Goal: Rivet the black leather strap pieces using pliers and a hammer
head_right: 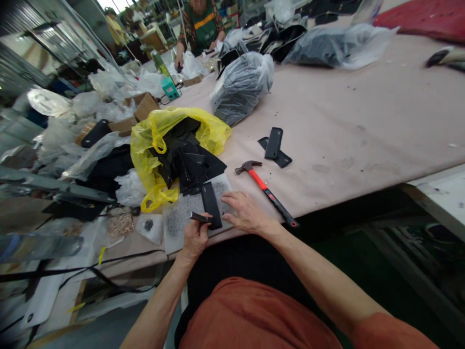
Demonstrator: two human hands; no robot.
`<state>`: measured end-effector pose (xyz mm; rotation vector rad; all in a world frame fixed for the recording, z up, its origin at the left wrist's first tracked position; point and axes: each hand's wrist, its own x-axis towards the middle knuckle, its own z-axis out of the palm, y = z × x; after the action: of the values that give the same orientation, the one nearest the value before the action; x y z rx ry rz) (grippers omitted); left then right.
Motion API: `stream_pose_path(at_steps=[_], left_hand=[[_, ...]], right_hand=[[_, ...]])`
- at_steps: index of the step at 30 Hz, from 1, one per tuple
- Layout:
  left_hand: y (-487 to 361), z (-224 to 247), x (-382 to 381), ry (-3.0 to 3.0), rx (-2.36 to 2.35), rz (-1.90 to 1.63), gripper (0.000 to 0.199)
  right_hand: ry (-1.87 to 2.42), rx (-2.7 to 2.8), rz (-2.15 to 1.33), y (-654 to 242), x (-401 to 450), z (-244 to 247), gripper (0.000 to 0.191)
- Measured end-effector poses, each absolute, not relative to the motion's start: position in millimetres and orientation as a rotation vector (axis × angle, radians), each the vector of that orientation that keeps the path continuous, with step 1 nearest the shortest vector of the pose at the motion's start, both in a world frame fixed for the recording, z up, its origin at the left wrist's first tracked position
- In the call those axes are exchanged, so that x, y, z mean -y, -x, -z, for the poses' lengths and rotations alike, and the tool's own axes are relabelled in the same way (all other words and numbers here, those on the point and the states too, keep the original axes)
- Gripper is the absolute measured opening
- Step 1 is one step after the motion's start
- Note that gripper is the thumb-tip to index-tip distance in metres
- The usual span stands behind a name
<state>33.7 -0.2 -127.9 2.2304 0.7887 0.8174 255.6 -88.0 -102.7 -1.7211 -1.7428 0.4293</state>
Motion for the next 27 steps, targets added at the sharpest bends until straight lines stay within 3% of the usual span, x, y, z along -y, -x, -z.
stream_pose_path(at_steps=[5, 8, 12, 16, 20, 24, 27], left_hand=[[-30, 135, 0, -2.253, -0.751, -0.829, 0.02], [-29, 138, 0, -2.243, -0.764, -0.795, 0.018], [-29, 137, 1, -2.228, -0.766, -0.782, 0.018], [-30, 132, 2, -2.232, -0.759, -0.788, 0.02], [-30, 129, 4, -2.247, -0.747, -0.847, 0.019], [-30, 131, 5, -2.266, -0.745, -0.889, 0.016], [-30, 134, 5, -2.249, -0.738, -0.894, 0.016]], right_hand=[[2.274, 1.413, -0.092, -307, 114, 108, 0.035], [2.527, 1.418, -0.162, -323, 128, 117, 0.038], [2.501, 1.143, -0.571, -325, 125, 117, 0.022], [1.977, 0.537, -1.295, -322, 110, 104, 0.012], [1.797, 0.453, -1.464, -312, 103, 87, 0.003], [1.763, 0.471, -1.341, -295, 112, 44, 0.03], [1.78, 0.764, -0.921, -285, 128, -8, 0.041]])
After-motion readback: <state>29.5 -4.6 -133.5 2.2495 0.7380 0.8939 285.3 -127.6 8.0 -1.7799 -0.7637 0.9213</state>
